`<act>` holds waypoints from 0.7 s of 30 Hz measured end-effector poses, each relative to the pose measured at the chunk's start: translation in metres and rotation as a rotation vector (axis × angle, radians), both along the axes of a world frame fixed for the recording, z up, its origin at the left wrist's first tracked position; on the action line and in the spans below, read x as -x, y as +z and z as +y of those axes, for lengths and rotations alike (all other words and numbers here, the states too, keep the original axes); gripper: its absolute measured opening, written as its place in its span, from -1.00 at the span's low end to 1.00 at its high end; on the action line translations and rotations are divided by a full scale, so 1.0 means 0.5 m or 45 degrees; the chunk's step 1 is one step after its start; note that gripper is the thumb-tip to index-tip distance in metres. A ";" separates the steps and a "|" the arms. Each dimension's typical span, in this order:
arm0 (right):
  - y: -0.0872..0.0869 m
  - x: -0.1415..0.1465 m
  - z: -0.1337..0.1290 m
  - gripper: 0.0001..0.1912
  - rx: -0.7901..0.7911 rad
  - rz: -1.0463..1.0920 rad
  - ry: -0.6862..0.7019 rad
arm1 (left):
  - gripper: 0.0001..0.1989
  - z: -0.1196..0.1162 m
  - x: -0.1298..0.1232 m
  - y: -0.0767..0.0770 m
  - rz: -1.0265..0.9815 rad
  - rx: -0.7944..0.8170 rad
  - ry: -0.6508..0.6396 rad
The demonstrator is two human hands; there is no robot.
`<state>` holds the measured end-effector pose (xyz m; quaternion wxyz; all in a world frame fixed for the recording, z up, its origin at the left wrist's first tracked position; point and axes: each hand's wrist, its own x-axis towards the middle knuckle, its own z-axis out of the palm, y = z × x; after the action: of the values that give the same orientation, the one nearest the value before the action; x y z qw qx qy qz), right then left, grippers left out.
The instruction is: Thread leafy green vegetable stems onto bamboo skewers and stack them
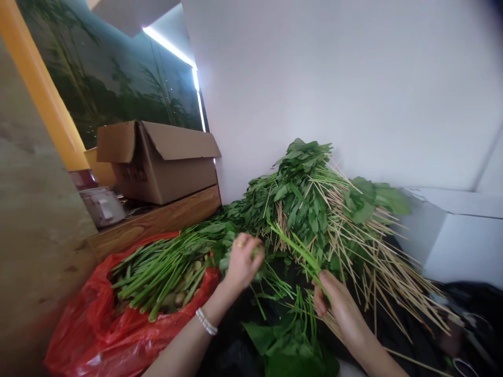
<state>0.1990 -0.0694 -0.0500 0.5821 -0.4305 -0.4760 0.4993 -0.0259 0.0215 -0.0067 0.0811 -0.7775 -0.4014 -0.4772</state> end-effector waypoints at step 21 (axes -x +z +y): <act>0.020 0.019 -0.040 -0.50 -0.029 -0.207 0.227 | -0.75 -0.240 0.210 0.127 -0.689 1.620 -0.843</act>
<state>0.1895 -0.0897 -0.0397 0.4995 -0.4189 -0.5638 0.5071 -0.1311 -0.0984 0.0566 -0.6303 -0.6103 -0.3508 -0.3274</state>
